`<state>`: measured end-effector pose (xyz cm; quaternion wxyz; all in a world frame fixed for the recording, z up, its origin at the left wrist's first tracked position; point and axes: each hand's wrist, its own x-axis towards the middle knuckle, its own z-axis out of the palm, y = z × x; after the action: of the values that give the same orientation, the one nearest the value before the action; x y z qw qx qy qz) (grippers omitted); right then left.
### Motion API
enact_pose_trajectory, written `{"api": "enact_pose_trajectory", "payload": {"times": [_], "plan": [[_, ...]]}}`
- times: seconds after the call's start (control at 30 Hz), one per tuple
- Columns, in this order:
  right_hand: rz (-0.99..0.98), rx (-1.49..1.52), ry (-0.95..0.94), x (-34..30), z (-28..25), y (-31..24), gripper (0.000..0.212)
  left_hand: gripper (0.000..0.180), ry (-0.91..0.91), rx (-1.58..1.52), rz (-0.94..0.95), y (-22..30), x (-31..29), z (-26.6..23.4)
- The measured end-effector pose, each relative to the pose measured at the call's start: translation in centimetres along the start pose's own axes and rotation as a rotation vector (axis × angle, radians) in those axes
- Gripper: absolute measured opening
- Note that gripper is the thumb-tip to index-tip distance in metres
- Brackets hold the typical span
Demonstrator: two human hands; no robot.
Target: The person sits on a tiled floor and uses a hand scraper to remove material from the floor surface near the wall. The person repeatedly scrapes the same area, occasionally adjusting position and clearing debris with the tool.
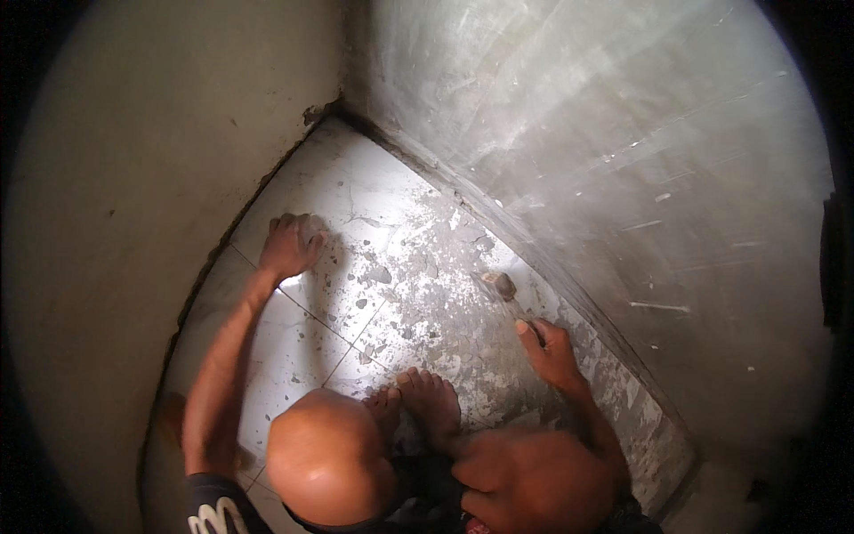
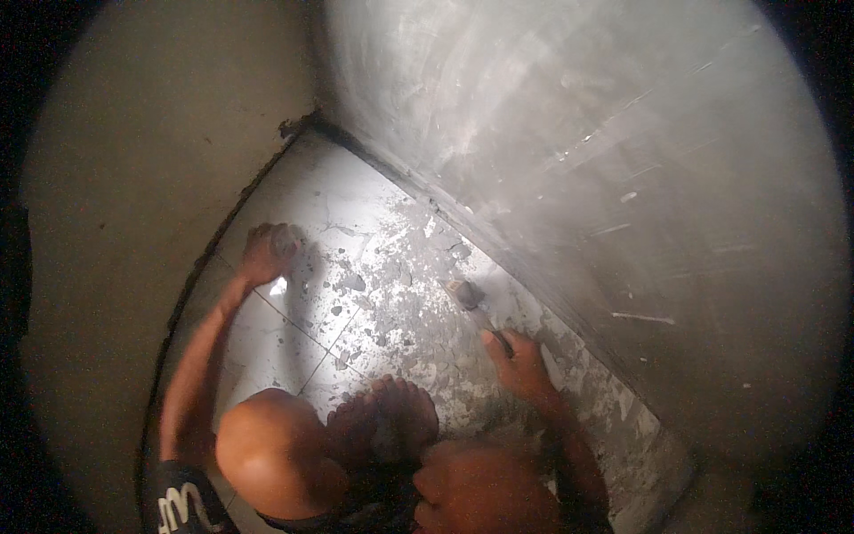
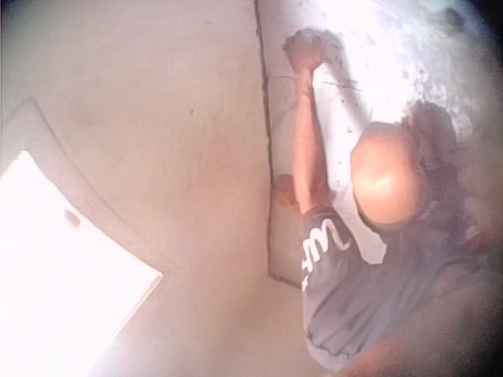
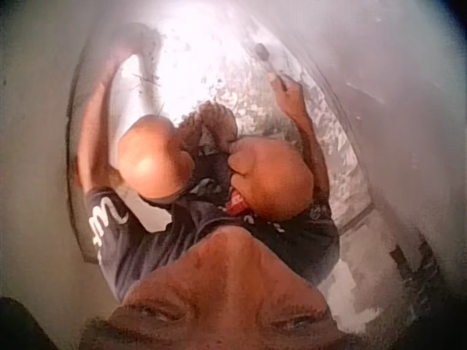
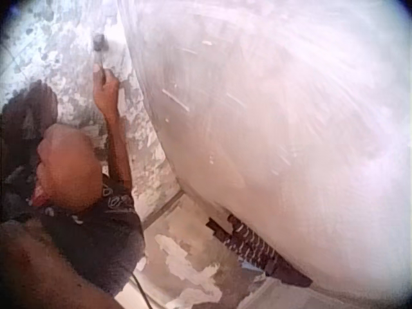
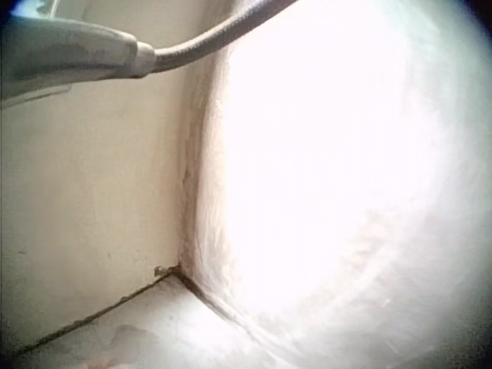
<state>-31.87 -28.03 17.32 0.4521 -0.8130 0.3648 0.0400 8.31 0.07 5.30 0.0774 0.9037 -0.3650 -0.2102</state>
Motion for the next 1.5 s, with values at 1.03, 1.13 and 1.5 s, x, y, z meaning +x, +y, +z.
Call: {"api": "enact_pose_trajectory", "payload": {"times": [1.03,1.13,1.5], "plan": [[0.113,0.381,0.273,-1.4,-1.4,3.9,0.043,0.056,0.211,-0.318,1.008,29.9,-0.1,14.9],[-0.005,0.307,0.228,0.4,-0.5,3.1,0.038,0.063,0.323,-0.307,0.481,26.7,3.1,10.9],[-0.461,-0.585,0.200,15.7,5.0,1.7,0.037,0.063,0.417,-0.331,0.024,18.0,-5.4,8.5]]}}
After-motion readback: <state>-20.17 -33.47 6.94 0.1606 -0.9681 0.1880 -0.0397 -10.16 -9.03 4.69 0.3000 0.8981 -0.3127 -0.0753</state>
